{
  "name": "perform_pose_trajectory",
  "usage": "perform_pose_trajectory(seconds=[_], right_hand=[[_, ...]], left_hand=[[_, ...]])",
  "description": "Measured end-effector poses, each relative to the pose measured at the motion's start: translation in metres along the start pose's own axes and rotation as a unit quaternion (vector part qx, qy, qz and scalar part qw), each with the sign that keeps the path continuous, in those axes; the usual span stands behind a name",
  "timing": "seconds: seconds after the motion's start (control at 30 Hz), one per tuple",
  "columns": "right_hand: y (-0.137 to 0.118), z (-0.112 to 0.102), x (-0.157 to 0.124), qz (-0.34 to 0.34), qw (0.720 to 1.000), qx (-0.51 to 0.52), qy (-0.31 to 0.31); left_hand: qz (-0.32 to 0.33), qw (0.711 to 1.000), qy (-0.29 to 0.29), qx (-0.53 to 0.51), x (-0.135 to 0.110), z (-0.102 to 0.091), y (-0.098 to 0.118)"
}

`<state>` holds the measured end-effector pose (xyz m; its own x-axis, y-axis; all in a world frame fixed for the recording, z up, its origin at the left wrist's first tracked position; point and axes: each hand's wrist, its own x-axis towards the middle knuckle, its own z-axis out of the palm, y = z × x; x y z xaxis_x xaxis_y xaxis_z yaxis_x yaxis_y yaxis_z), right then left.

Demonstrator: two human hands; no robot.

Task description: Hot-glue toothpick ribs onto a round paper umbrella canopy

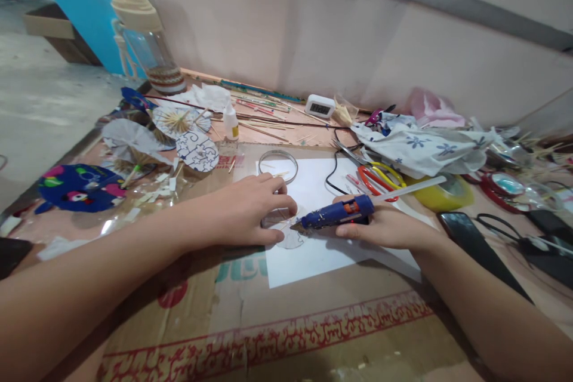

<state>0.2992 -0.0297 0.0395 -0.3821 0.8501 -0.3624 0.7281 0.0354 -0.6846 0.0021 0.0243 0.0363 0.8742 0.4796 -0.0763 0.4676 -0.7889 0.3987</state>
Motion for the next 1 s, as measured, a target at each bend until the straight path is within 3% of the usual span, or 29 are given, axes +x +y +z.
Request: perform_pose_trajectory(seconds=[1.0], right_hand=[[-0.0023, -0.0039, -0.0011, 0.031, 0.999, -0.021, -0.033]], left_hand=[[-0.006, 1.000, -0.007, 0.003, 0.0003, 0.0003, -0.0002]])
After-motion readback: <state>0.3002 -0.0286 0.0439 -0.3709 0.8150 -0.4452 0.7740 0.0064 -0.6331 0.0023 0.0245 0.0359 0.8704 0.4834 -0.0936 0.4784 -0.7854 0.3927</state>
